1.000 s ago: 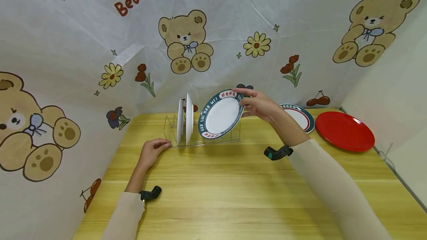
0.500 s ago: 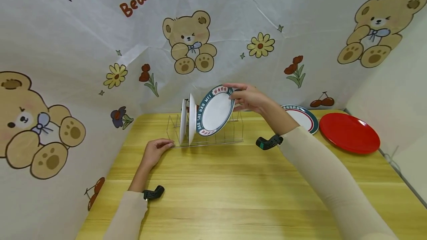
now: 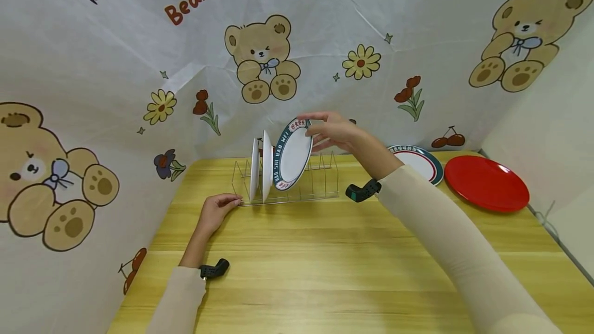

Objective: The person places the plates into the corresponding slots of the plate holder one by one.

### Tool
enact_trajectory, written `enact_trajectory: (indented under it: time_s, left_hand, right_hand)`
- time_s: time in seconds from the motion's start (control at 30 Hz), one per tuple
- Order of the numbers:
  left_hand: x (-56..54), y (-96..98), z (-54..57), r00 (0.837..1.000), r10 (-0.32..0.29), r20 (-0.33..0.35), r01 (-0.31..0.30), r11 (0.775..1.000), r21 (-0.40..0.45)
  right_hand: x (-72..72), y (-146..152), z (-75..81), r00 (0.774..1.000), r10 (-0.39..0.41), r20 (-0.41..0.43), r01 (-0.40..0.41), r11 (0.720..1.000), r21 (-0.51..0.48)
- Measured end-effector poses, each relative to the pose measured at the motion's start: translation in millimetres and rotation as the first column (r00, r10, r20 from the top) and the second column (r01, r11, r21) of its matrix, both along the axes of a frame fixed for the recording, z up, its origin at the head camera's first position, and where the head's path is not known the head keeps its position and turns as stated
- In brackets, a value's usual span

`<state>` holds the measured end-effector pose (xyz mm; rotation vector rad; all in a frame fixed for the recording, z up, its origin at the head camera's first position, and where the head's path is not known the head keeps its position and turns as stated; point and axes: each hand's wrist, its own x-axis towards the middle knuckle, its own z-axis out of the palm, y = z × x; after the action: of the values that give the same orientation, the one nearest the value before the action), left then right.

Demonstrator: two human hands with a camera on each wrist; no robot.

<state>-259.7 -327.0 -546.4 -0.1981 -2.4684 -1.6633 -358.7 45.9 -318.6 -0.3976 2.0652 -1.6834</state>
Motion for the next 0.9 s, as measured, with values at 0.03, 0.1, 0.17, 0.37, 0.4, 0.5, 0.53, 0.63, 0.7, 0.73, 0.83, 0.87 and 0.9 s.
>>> enact_trajectory:
  time_s: [0.03,0.1,0.17,0.37,0.4,0.5,0.53,0.63,0.7,0.73,0.83,0.87,0.9]
  left_hand:
    - [0.0,0.4,-0.4,1.000,0.001,0.002,-0.001,1.000,0.002]
    - [0.3,1.1,-2.0,1.000,0.003,0.010,-0.003,1.000,0.004]
    - [1.1,2.0,-3.6,1.000,0.001,0.019,-0.001,1.000,-0.003]
    - [4.7,4.1,-4.3,1.000,0.013,0.021,-0.013,1.000,-0.014]
    - [5.1,4.0,-3.7,1.000,0.011,0.015,-0.011,1.000,-0.017]
    - [4.9,3.4,-2.1,1.000,0.010,0.001,-0.010,1.000,-0.016]
    - [4.4,2.9,-1.8,1.000,0.008,-0.003,-0.008,1.000,-0.017]
    - [2.7,1.5,-1.4,1.000,0.004,-0.005,-0.004,1.000,-0.011]
    - [1.8,0.4,-1.6,1.000,0.000,-0.004,-0.001,1.000,-0.014]
    - [1.5,-0.1,-1.5,1.000,0.000,-0.002,0.000,1.000,-0.017]
    - [1.3,-0.3,-1.3,1.000,0.002,0.003,-0.002,1.000,-0.019]
    - [1.3,-0.3,-1.1,1.000,0.005,0.005,-0.005,1.000,-0.017]
    - [1.3,0.0,-0.9,1.000,0.008,0.003,-0.007,1.000,-0.016]
  right_hand:
    - [0.0,-2.1,-0.4,1.000,-0.004,-0.005,0.004,1.000,0.007]
    - [0.1,-5.4,-1.8,1.000,-0.009,-0.011,0.009,1.000,0.015]
    - [0.7,-7.3,-3.2,1.000,-0.015,-0.009,0.016,1.000,0.019]
    - [1.7,-10.8,-5.4,1.000,0.017,-0.008,-0.017,1.000,-0.005]
    - [1.5,-11.5,-5.4,1.000,0.027,-0.011,-0.027,1.000,-0.010]
    - [0.9,-13.7,-4.7,0.999,0.041,-0.017,-0.041,0.999,-0.019]
    - [0.7,-14.4,-4.4,0.999,0.039,-0.014,-0.040,0.999,-0.023]
    - [-0.4,-16.6,-3.4,0.999,0.031,-0.004,-0.032,0.999,-0.033]
    - [-1.4,-18.7,-2.6,1.000,0.031,-0.001,-0.031,0.999,-0.034]
    - [-1.7,-19.8,-2.0,1.000,0.031,0.000,-0.031,0.999,-0.036]
    - [-1.1,-24.4,1.1,0.999,0.035,-0.013,-0.035,0.999,-0.031]
    - [-0.4,-26.3,2.2,0.999,0.033,-0.018,-0.034,0.999,-0.030]
    - [0.4,-28.1,3.5,0.999,0.030,-0.021,-0.031,0.999,-0.032]
